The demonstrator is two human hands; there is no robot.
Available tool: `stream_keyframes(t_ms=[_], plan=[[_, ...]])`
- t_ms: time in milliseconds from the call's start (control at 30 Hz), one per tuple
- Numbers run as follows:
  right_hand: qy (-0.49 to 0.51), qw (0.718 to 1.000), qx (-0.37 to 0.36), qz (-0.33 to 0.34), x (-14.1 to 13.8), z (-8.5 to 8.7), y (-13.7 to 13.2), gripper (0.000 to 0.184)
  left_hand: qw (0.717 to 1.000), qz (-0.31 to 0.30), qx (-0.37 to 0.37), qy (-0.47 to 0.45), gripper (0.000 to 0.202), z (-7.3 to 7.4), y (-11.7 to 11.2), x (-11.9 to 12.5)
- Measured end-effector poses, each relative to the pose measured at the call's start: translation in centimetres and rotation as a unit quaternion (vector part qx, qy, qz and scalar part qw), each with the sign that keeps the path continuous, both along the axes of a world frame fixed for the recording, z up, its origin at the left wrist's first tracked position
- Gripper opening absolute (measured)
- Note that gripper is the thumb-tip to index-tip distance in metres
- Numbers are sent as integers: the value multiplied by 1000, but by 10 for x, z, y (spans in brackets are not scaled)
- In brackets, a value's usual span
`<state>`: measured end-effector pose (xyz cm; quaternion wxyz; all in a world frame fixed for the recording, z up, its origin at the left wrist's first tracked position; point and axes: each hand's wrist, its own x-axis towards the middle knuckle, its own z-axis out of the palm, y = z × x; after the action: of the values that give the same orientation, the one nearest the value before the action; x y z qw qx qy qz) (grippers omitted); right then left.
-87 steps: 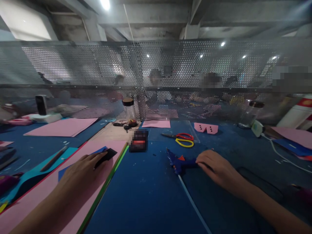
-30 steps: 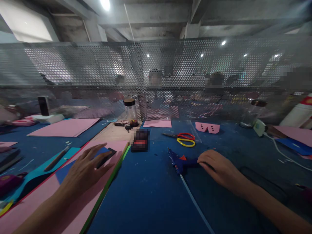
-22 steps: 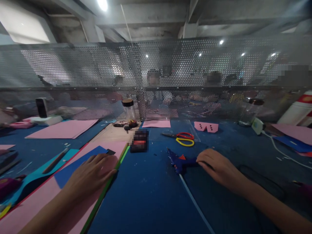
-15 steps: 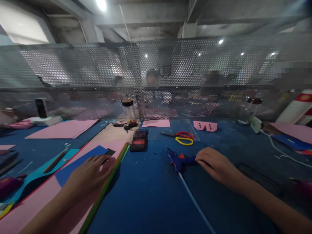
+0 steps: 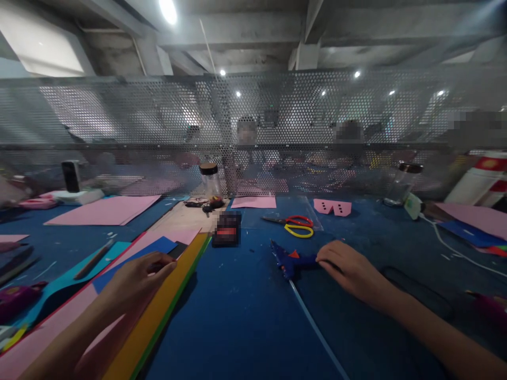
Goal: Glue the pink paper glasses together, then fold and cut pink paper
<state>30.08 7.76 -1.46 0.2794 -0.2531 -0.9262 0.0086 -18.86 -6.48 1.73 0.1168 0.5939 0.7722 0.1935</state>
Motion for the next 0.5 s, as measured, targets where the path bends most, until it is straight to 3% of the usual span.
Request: stream_keyframes(t_ms=[500], plan=[[3, 1000, 5, 2, -1, 0, 0, 16, 998, -41, 8, -45, 44, -5, 0, -7]])
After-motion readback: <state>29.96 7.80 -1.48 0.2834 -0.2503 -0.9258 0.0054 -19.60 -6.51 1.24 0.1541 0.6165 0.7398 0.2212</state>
